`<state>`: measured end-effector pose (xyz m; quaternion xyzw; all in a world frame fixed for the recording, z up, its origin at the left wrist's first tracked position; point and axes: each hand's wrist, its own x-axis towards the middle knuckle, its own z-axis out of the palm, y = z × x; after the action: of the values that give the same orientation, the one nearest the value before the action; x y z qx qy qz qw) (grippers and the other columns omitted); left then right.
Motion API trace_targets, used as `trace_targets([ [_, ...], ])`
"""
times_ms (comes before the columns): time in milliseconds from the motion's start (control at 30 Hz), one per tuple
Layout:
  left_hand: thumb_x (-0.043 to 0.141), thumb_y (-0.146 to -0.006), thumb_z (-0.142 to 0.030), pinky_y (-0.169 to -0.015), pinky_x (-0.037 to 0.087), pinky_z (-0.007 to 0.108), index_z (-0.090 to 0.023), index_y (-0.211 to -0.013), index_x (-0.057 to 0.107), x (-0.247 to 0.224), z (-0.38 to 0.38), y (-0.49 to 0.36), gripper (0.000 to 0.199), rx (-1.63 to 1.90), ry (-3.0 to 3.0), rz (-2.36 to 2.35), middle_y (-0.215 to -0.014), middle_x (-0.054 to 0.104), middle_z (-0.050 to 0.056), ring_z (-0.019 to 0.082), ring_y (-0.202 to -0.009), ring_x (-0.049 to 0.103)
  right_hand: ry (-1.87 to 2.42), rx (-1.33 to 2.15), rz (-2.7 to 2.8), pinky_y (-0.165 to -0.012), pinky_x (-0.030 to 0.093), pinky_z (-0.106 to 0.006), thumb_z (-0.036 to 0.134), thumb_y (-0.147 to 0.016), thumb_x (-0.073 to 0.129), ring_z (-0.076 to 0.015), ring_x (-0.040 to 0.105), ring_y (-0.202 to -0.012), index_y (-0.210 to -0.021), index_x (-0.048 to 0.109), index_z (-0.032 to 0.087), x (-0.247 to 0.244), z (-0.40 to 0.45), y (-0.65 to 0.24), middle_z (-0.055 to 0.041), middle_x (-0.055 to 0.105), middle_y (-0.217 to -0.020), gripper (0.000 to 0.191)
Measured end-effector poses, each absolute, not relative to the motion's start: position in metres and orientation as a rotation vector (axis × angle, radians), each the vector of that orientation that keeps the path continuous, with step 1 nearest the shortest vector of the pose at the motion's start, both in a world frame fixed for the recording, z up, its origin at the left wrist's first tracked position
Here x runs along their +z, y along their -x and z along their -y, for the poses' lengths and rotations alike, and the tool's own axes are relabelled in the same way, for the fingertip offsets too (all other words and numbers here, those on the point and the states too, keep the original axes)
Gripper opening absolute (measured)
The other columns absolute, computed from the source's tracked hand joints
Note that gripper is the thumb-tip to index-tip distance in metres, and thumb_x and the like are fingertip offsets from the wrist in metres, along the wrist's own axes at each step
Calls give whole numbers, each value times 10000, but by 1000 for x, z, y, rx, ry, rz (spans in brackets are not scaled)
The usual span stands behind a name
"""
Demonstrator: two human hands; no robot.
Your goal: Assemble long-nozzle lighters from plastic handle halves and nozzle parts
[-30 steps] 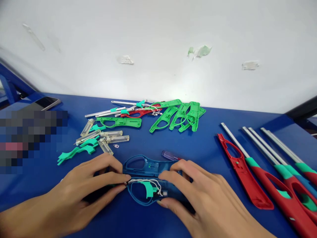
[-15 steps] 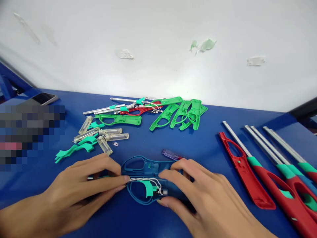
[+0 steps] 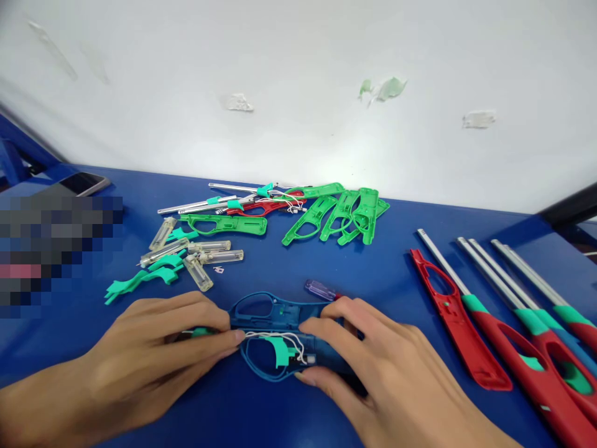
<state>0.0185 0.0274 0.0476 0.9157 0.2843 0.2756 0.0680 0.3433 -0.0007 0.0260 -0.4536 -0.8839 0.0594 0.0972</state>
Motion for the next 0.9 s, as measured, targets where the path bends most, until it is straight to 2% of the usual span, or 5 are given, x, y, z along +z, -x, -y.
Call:
trace_targets([
  [200, 561, -1043, -78, -678, 505, 237, -266, -1218, 700, 48, -25, -22, 292, 828, -2580, -929, -1052, 705, 15, 137, -834, 656, 1328, 127, 2610, -1008, 663, -541, 493, -1060, 584, -351, 711, -1286, -1375, 713, 461, 25, 1, -344, 34, 769, -1357, 342],
  [367, 551, -1011, -28, -672, 505, 225, -233, -1089, 706, 48, -28, -21, 268, 790, -2514, -871, -1024, 687, 22, 134, -810, 624, 1366, 153, 2595, -1014, 659, -555, 512, -1061, 573, -339, 713, -1284, -1348, 718, 486, 25, 0, -342, 65, 772, -1345, 323],
  [567, 562, -1044, -81, -722, 516, 230, -252, -1137, 709, 46, -26, -23, 243, 784, -2425, -945, -1063, 646, 26, 131, -861, 626, 1368, 125, 2590, -1002, 664, -570, 514, -1067, 553, -346, 720, -1270, -1341, 726, 470, 27, 1, -342, 58, 776, -1336, 327],
  [900, 535, -1049, -58, -793, 518, 186, -216, -1099, 691, 46, -26, -24, 227, 782, -2394, -901, -1033, 615, 18, 103, -863, 623, 1351, 127, 2626, -1008, 663, -574, 503, -1072, 553, -331, 709, -1293, -1369, 694, 498, 26, 0, -341, 95, 763, -1355, 329],
])
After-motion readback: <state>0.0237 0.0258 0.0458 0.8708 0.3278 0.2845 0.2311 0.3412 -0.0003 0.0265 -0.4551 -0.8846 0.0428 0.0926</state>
